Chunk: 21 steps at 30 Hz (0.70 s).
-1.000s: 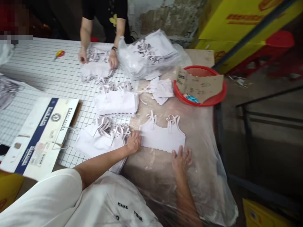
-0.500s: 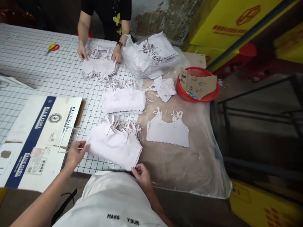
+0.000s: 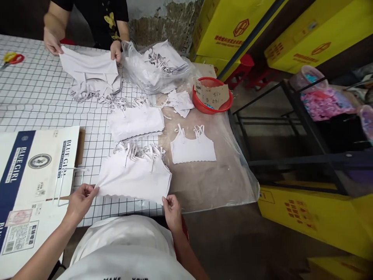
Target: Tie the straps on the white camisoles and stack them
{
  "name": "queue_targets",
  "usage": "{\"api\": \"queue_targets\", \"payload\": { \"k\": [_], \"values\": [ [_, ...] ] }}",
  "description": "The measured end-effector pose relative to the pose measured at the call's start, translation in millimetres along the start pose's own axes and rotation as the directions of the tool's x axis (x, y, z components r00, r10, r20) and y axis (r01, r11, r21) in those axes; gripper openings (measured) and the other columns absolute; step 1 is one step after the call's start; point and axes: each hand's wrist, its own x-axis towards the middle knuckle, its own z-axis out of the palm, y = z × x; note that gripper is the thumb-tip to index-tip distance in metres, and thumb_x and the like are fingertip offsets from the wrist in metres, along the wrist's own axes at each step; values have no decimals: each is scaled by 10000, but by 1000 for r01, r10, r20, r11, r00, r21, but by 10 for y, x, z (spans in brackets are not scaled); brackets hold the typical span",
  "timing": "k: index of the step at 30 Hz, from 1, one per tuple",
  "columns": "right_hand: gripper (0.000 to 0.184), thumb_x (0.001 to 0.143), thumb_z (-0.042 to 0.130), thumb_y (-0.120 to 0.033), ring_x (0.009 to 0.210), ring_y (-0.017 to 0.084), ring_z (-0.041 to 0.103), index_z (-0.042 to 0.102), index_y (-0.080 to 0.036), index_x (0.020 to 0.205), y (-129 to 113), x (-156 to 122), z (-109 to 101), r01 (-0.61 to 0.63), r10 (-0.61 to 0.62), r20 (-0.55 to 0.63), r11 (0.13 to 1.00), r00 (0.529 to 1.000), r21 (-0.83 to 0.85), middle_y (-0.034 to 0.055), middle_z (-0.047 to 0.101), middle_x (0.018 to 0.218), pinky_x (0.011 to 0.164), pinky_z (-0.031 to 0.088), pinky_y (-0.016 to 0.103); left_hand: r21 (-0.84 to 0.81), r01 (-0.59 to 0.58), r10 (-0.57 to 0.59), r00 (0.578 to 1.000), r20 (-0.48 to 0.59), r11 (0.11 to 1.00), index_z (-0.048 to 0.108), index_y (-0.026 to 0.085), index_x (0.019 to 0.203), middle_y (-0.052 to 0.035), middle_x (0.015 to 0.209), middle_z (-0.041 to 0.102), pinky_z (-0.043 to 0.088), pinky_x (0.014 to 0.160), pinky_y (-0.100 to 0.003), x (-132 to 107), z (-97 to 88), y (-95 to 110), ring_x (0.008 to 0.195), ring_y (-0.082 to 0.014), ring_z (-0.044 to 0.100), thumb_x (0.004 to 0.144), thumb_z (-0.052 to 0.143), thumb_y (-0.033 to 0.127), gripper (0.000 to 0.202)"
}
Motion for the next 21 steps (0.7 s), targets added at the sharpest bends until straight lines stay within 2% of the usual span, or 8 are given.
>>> {"api": "queue_targets", "payload": {
  "k": [2,5,9,12,15,17,21],
  "values": [
    [334,841,607,-528,679,167,578,554,-203,786,33,-64,15,-23,25,-26,999,999,43,20,625,729,639,457,282,-110,81,-76,996,51,991,499,213,632,36,566,518,401,525,-257,-29,-28,24,542,-135,485,510,757,645,519],
    [396,779,683,-540,757,187,628,565,-197,937,93,-104,91,-94,110,-82,980,991,176,51,664,847,711,508,312,-247,221,-194,972,130,943,542,197,706,34,605,562,446,569,-265,-44,-44,84,579,-134,523,380,853,582,592],
    [490,701,740,-566,758,189,653,564,-193,966,162,-97,230,-257,279,-13,901,960,350,65,687,900,725,530,327,-315,363,-303,926,225,877,600,173,810,23,659,608,446,579,-240,-42,-46,173,616,-122,553,315,912,468,655],
    [479,660,750,-587,705,170,635,573,-194,868,212,-86,263,-364,374,49,851,926,379,25,673,787,692,520,302,-310,395,-308,905,295,864,603,158,731,32,637,589,389,542,-200,-56,-46,209,582,-84,500,316,915,435,588],
    [469,638,751,-598,684,165,619,568,-200,806,267,-76,214,-390,393,70,847,917,362,1,649,723,671,511,289,-323,398,-296,900,321,859,556,162,632,50,589,545,351,529,-187,-76,-41,203,552,-65,445,338,905,430,529],
    [478,628,757,-594,678,167,613,571,-203,831,302,-79,159,-380,389,47,857,920,348,-4,646,721,666,512,293,-337,398,-293,901,320,853,509,169,585,59,565,518,342,533,-188,-92,-32,178,548,-64,428,347,897,433,526],
    [559,633,773,-566,685,170,606,576,-209,1015,356,-127,53,-326,358,-44,890,933,319,-5,654,769,665,514,297,-339,411,-306,896,322,846,450,179,543,63,544,494,311,530,-191,-138,-7,90,542,-65,395,345,887,439,545]
  ]
}}
